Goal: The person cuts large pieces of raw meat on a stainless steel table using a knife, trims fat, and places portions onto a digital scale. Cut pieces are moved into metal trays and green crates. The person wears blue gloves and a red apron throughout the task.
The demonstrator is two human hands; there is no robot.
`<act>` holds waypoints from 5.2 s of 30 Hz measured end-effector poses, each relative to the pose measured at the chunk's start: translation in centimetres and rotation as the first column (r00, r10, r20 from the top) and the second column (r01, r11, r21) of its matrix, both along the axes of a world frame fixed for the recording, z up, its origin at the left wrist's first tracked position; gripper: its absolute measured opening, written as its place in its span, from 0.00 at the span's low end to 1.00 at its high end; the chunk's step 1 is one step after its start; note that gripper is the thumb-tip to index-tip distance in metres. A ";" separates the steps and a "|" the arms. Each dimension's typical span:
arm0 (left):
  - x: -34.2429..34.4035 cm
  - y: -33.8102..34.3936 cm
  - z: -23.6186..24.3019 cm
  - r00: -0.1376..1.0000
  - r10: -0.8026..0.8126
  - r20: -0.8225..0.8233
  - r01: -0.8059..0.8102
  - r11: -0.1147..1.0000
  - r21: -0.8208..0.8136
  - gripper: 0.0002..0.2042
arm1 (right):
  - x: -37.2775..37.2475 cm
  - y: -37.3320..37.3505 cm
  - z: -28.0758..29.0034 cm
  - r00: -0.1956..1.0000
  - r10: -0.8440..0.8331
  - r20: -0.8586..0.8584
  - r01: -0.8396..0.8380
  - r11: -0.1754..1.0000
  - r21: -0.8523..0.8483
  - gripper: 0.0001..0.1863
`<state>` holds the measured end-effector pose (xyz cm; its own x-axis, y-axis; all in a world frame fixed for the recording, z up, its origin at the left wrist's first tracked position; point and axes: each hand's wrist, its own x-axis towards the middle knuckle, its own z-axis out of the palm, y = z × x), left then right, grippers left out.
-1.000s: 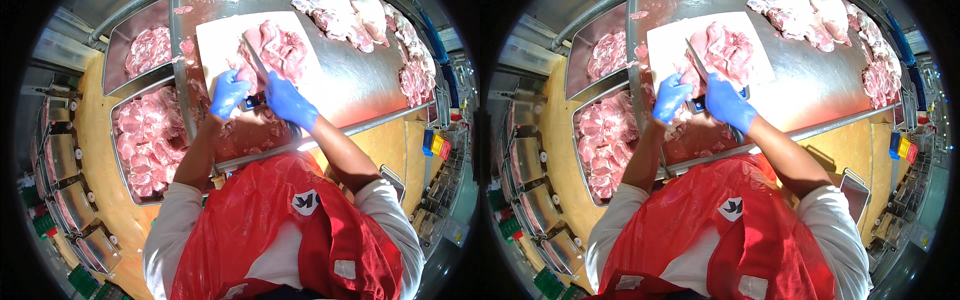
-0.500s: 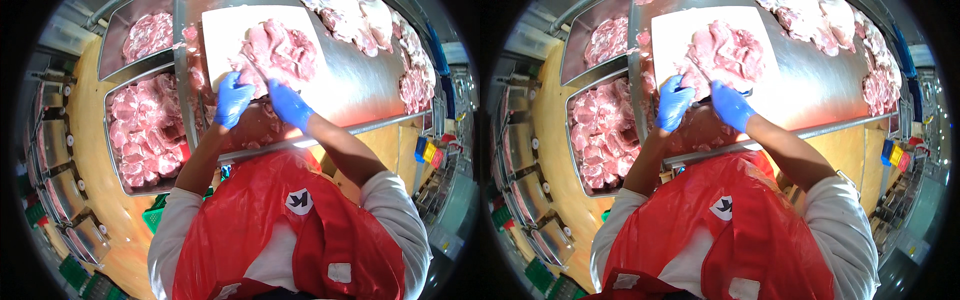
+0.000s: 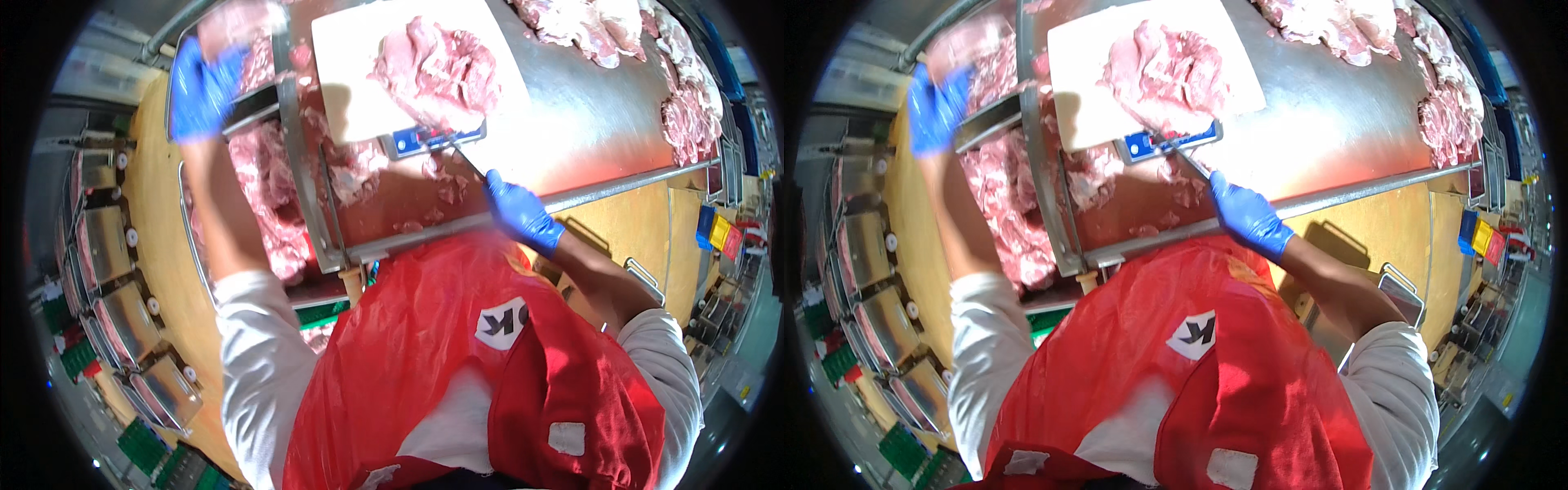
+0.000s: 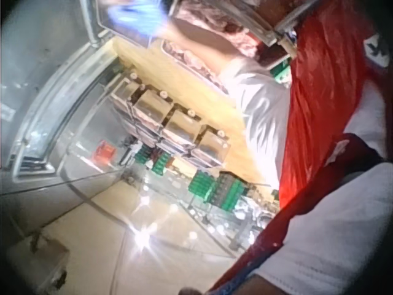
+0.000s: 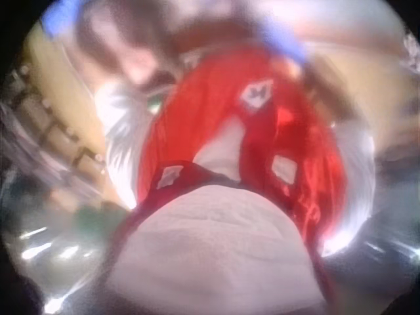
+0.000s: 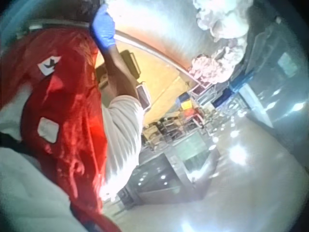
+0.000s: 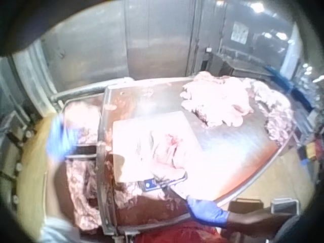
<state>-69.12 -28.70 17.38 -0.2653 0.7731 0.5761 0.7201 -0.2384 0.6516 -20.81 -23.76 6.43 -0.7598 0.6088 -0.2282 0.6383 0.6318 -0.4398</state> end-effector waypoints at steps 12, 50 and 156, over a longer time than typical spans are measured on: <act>-4.5 4.0 -3.6 0.621 0.339 0.706 -0.190 0.940 -0.284 0.22 | 6.8 8.5 3.3 0.695 -0.578 -0.429 0.551 0.810 -0.199 0.11; 13.7 21.5 -14.5 0.946 -0.257 -0.196 0.214 0.953 -0.216 0.17 | -9.2 15.9 2.8 0.599 -0.710 -0.369 -0.192 0.320 -0.928 0.08; 31.3 -0.2 -9.7 0.912 -0.380 0.153 0.395 0.915 -0.082 0.15 | 20.8 11.9 3.0 0.402 -0.887 -0.227 0.146 0.307 -0.940 0.08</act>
<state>-37.82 -28.87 7.67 0.0006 0.8859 0.4638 0.4921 -0.4040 0.7711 0.01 -11.85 9.45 -0.4232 0.7821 -0.4575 -0.0484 -0.5238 -0.8505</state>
